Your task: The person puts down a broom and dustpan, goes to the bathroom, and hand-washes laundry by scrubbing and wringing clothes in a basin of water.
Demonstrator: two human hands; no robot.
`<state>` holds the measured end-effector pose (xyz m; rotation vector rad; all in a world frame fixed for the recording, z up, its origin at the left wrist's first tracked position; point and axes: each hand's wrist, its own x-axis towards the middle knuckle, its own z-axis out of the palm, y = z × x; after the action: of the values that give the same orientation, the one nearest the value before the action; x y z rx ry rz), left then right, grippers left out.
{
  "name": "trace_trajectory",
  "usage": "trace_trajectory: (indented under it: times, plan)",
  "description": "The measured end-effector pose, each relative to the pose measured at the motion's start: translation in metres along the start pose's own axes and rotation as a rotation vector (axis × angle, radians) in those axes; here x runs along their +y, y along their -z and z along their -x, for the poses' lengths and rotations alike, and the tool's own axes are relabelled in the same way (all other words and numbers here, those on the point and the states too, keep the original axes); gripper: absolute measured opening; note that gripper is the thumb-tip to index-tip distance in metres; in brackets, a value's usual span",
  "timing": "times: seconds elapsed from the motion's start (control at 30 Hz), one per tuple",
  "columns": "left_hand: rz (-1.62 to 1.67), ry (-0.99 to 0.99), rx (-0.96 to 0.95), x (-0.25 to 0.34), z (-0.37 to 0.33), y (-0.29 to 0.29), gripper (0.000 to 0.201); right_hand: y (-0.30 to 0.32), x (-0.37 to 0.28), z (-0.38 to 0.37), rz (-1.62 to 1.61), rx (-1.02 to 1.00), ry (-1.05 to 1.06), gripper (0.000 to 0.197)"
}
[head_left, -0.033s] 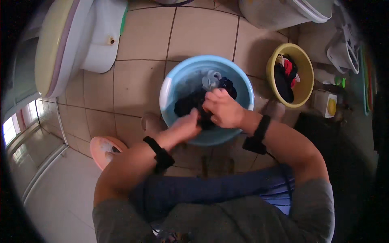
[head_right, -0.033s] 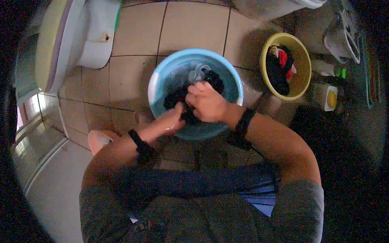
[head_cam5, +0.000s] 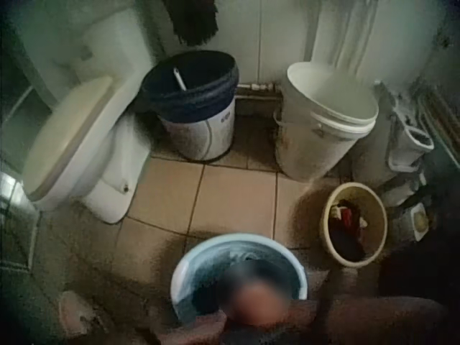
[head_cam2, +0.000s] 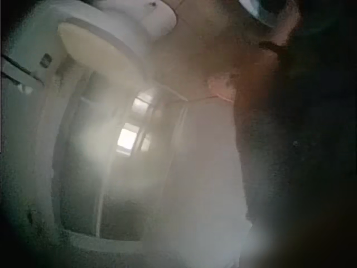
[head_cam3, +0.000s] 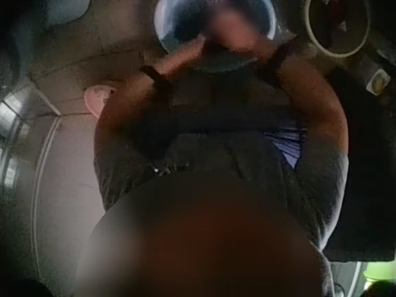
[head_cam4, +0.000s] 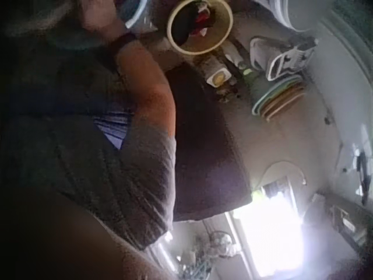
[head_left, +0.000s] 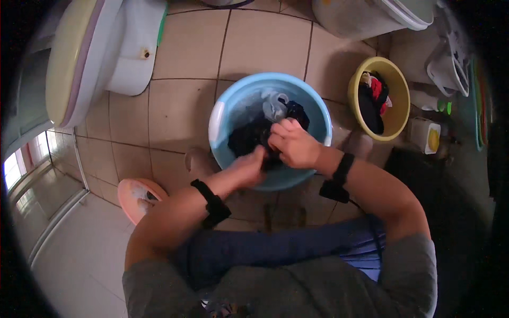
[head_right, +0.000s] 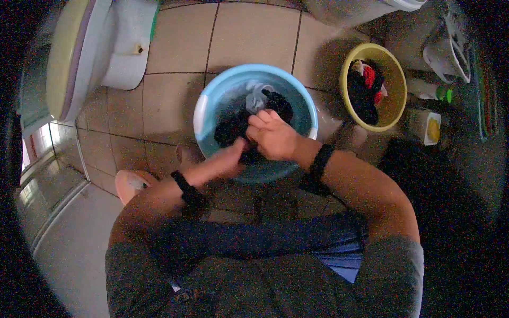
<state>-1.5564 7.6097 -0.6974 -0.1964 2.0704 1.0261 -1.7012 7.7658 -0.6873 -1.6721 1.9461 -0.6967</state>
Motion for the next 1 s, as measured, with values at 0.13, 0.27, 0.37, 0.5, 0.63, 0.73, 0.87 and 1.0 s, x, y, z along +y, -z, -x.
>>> trace_trajectory:
  times: [0.13, 0.27, 0.37, 0.5, 0.63, 0.73, 0.87, 1.0]
  plan:
    - [0.125, -0.351, -0.011, 0.0, -0.019, -0.029, 0.03, -0.028, 0.03, 0.034, -0.001, 0.001, -0.132, 0.027]
    - [-0.112, -0.141, 0.587, 0.006, -0.062, -0.001, 0.024, -0.023, 0.04, 0.045, -0.056, 0.181, -0.27, 0.037]
    - [-0.326, -0.123, 0.968, -0.016, -0.089, -0.005, 0.027, -0.03, 0.03, 0.015, 0.062, 0.445, -0.65, 0.047]
    - [-0.091, -0.042, 0.511, -0.04, -0.09, -0.006, 0.037, -0.059, 0.039, -0.006, -0.147, 0.242, -0.966, 0.054]
    - [-0.14, 0.011, 0.256, -0.037, -0.047, 0.023, 0.031, -0.053, 0.055, 0.001, -0.359, 0.101, -0.809, 0.05]
    - [-0.254, -0.013, 0.121, -0.022, -0.004, 0.053, 0.024, -0.037, 0.054, 0.015, -0.308, 0.286, -0.789, 0.043]
    - [-0.429, -0.053, -0.003, -0.034, 0.026, 0.055, 0.019, -0.008, 0.062, 0.027, -0.299, 0.309, -0.885, 0.032]
    - [-0.13, -0.042, 0.057, -0.044, 0.008, 0.038, 0.018, -0.009, 0.047, 0.016, -0.105, -0.026, -0.75, 0.031]
